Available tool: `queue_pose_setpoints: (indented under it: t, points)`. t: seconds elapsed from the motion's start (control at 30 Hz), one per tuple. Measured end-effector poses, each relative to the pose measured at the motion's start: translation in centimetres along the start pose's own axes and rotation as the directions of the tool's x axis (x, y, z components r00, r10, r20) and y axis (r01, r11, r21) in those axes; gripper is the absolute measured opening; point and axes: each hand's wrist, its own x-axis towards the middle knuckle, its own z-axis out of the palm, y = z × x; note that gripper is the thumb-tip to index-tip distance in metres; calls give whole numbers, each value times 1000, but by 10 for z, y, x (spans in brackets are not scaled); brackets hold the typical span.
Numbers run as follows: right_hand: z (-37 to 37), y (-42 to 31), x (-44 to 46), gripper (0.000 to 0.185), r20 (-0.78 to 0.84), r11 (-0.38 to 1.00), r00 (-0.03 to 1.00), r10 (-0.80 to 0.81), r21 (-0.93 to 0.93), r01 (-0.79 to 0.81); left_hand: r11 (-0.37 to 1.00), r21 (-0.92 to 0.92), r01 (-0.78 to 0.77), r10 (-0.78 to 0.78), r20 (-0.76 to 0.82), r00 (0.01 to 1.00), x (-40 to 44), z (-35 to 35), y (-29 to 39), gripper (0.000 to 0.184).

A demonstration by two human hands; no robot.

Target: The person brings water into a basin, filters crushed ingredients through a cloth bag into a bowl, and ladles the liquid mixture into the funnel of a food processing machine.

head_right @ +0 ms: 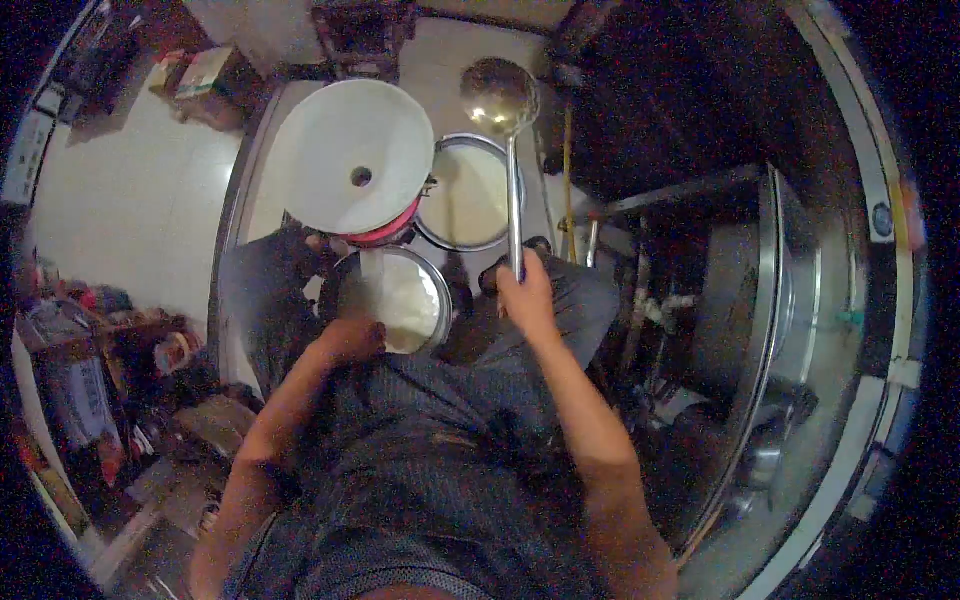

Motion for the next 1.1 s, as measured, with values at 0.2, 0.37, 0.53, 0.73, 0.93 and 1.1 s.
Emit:
queue_pose_setpoints:
  t: [0.2,0.37,0.53,0.73,0.93,1.1]
  points:
    - [30,135,134,21,-294,748,949,-116,-654,-111,998,-65,0,1,12,1000,0,-6,-2,31]
    - [43,179,169,22,-337,642,932,136,-687,-342,990,-93,109,-100,90,991,4,-22,9,28]
    - [57,231,184,23,-328,575,895,303,-686,-446,987,-114,113,-97,135,986,13,-18,7,28]
    - [102,393,208,19,296,682,947,-122,-669,297,989,-101,105,-92,128,988,17,-6,0,31]
    - [111,336,170,14,167,770,789,-592,-173,614,996,-19,91,-87,155,984,14,-18,9,31]
    - [108,311,134,14,262,930,907,-328,258,262,996,-58,72,-65,118,991,13,-18,7,31]
